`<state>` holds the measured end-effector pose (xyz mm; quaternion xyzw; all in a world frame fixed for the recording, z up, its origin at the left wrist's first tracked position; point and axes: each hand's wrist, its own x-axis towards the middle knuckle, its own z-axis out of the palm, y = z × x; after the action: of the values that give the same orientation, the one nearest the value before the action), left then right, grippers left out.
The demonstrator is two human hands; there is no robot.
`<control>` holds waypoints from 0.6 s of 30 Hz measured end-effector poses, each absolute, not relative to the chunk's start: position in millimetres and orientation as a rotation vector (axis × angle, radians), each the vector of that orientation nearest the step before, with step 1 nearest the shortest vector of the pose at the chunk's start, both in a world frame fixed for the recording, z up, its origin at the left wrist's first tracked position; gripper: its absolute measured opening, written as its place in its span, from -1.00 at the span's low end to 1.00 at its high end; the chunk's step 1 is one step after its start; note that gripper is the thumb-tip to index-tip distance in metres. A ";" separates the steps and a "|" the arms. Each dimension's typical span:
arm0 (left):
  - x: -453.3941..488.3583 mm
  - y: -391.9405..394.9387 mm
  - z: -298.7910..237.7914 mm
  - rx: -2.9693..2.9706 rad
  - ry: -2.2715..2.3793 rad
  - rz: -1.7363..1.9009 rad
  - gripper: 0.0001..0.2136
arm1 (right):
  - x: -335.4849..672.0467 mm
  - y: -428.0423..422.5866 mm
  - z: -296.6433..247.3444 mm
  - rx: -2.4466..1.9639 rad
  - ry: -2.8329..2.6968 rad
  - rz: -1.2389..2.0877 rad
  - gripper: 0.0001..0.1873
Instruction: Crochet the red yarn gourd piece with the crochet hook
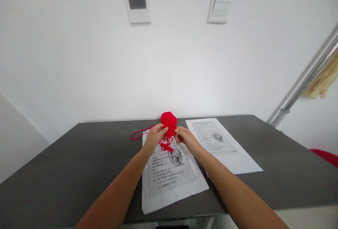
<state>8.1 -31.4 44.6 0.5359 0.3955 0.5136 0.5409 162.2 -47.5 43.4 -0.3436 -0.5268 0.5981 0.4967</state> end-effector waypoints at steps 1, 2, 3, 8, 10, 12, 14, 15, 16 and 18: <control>8.2 -32.2 45.2 1.272 0.930 1.225 -0.72 | 162.0 -47.3 42.9 -0.818 -1.276 1.459 -0.70; 8.3 -33.0 45.8 1.270 0.914 1.228 -0.72 | 161.8 -46.7 41.9 -0.805 -1.282 1.473 -0.71; 8.3 -33.7 46.2 1.265 0.895 1.223 -0.72 | 161.6 -45.9 40.5 -0.794 -1.296 1.492 -0.71; 9.7 -34.9 43.0 1.238 0.838 1.122 -0.72 | 159.7 -42.4 32.8 -0.792 -1.377 1.557 -0.73; 11.6 -35.0 40.3 1.225 0.829 1.110 -0.74 | 159.5 -43.5 32.9 -0.775 -1.391 1.559 -0.74; 13.9 -35.7 38.9 1.200 0.824 1.119 -0.75 | 160.1 -46.0 35.1 -0.750 -1.403 1.561 -0.75; 16.1 -36.9 39.6 1.168 0.822 1.135 -0.74 | 161.0 -48.5 37.7 -0.731 -1.402 1.563 -0.77; 16.9 -37.7 40.6 1.148 0.820 1.144 -0.74 | 161.3 -49.3 38.6 -0.721 -1.399 1.566 -0.78; 17.5 -38.5 42.0 1.131 0.816 1.148 -0.73 | 161.5 -49.8 39.0 -0.714 -1.398 1.568 -0.79; 18.2 -40.1 45.3 1.097 0.805 1.151 -0.72 | 161.5 -49.6 38.3 -0.701 -1.399 1.573 -0.80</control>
<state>18.2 -40.1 45.3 0.4788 0.3514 0.5022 0.6285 161.5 -49.6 38.3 -0.2831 -0.5646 0.6348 0.4452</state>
